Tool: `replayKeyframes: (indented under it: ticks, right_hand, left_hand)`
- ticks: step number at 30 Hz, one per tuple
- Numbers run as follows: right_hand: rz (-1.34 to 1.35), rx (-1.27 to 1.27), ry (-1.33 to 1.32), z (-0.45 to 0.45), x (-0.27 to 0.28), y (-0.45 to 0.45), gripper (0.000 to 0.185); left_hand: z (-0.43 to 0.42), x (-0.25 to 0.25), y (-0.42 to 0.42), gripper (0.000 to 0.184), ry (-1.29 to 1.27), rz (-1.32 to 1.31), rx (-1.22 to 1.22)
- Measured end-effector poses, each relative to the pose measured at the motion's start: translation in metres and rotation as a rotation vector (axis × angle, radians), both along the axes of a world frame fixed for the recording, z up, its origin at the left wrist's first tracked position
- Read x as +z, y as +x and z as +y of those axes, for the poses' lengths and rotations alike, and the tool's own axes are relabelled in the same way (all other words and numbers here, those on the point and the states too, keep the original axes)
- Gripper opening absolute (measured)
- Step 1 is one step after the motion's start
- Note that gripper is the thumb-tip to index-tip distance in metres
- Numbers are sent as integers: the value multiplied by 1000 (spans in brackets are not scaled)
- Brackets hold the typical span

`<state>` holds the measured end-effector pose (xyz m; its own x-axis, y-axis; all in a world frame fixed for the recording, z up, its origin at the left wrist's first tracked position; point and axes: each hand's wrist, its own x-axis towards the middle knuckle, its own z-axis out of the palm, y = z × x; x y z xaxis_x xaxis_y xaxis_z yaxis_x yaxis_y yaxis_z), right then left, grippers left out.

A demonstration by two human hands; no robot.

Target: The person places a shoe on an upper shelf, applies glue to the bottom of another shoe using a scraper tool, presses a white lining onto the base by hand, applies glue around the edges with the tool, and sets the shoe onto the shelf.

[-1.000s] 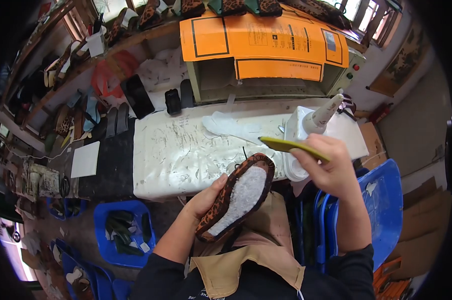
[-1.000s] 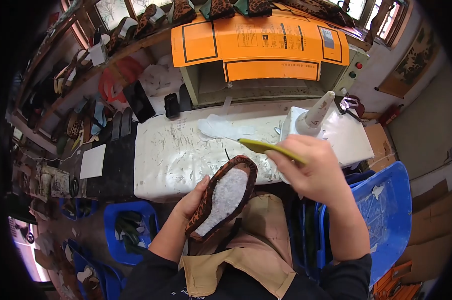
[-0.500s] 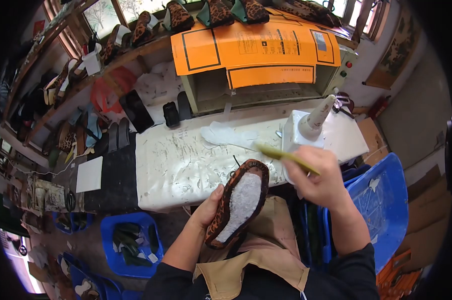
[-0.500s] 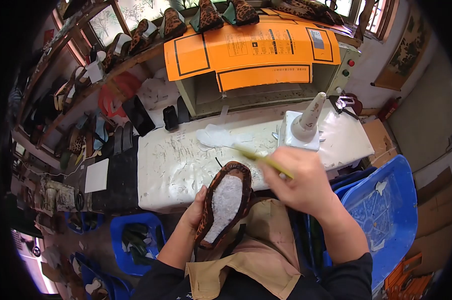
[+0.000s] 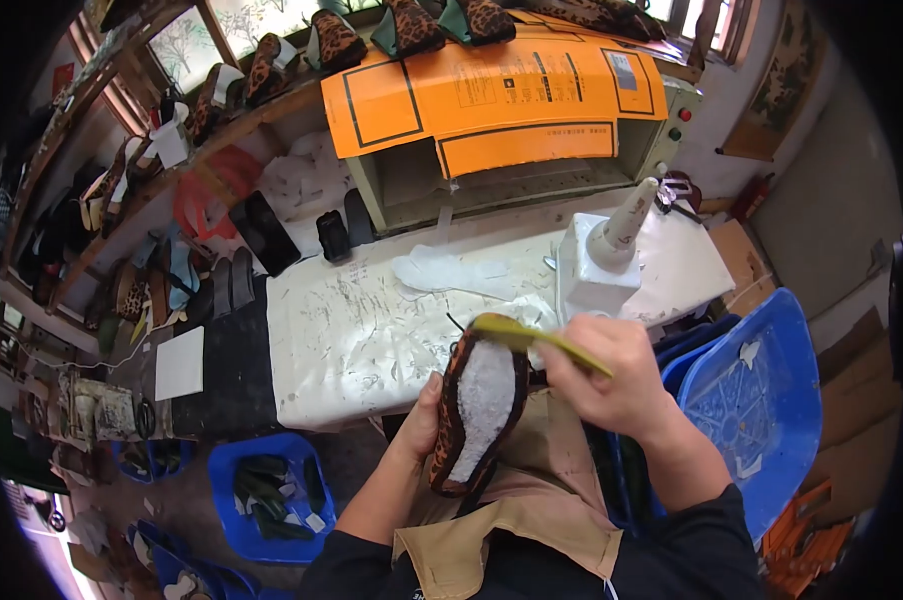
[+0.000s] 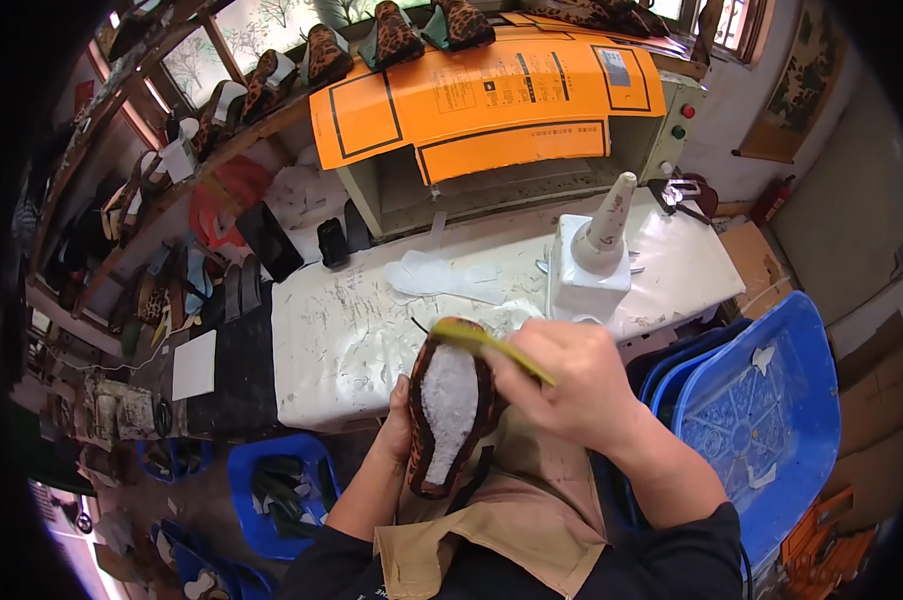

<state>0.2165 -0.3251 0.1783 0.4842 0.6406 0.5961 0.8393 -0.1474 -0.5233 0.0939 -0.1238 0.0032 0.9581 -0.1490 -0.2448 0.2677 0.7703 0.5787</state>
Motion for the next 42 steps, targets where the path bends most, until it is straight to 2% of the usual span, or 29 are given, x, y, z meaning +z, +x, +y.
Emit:
replayKeyframes:
  ticks: [1, 5, 10, 15, 21, 25, 30, 36, 40, 42]
  right_hand:
    - [4, -4, -2, -3, 0, -2, 11]
    - [357, 37, 60, -14, 9, -6, 14]
    - [125, -198, 108, -7, -6, -1, 14]
    - [51, -89, 13, -7, -13, -12, 11]
    - [339, -11, 67, -20, -7, -8, 12]
    - [22, -273, 8, -7, -23, -4, 13]
    - [223, -18, -98, -11, -24, -18, 13]
    - [342, -131, 69, -14, -31, -13, 13]
    - [38, -156, -94, -8, -42, -15, 13]
    - [83, -93, -118, -8, -38, -18, 13]
  left_hand:
    - [-2, -1, -1, 103, -2, 4, -4]
    - [-3, -2, 0, 102, 59, -6, 60]
    - [-10, 17, 2, 95, 51, -41, 75]
    - [-15, 17, 5, 95, 17, 20, 143]
    - [-10, 9, 10, 91, -149, -105, 47]
    - [-16, 27, 22, 93, 55, -56, 139]
    - [-28, 43, 32, 91, 58, 75, 328]
    - [-19, 23, 36, 87, -44, 8, 251]
    - [-22, 31, 45, 82, -64, -16, 319]
    - [-23, 37, 49, 81, -68, -22, 351]
